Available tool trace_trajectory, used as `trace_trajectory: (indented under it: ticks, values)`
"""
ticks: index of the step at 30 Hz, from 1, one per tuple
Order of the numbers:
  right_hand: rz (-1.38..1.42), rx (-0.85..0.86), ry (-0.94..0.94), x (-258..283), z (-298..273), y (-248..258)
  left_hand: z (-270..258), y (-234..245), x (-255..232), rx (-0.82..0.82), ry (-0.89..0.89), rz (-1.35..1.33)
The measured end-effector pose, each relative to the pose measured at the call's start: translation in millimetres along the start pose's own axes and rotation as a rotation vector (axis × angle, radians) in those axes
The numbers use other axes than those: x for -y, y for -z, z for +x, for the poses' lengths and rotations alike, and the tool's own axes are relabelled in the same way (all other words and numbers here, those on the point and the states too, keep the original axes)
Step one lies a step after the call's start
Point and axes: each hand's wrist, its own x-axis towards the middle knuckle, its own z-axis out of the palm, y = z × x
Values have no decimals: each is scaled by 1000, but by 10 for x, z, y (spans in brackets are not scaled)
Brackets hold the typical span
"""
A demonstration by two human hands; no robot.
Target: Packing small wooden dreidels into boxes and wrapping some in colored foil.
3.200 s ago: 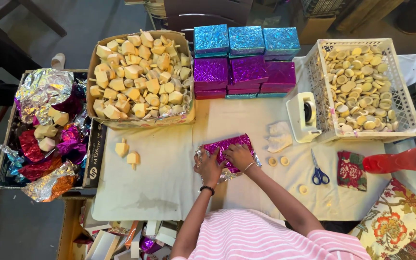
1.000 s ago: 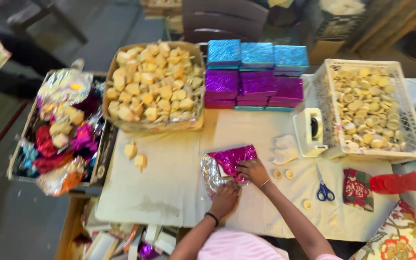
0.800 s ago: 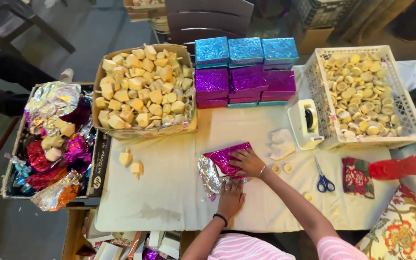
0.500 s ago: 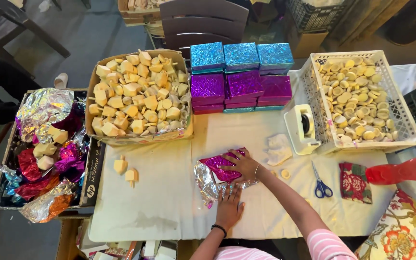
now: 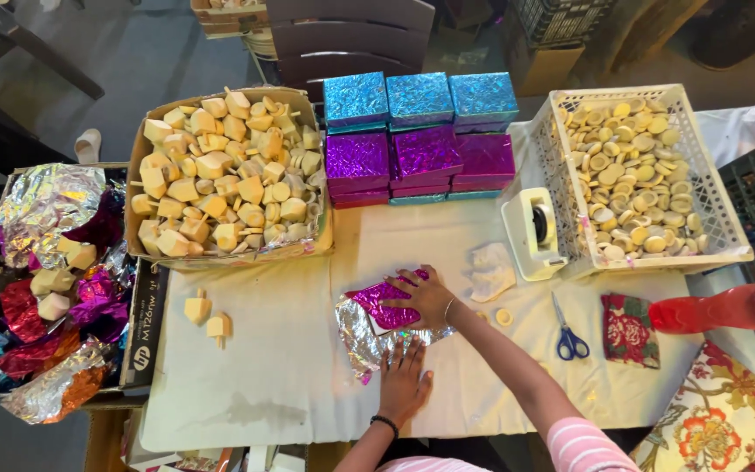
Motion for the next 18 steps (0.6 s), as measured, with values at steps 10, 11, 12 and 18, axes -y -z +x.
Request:
trace_trajectory:
  ticks: [10,11,12,18]
  values:
    - [77,-29,-36,-50,6,-210,-28,20,-107,-13,54,46]
    - [71,-32,-52,-32,-6,-218,-26,13,-113,-47,34,30]
    - [65,-34,-67,-14,-16,-229,-24,5,-116,-81,14,14]
    - [147,-71,-94,-65,-30,-368,500,418,29,123,214,130]
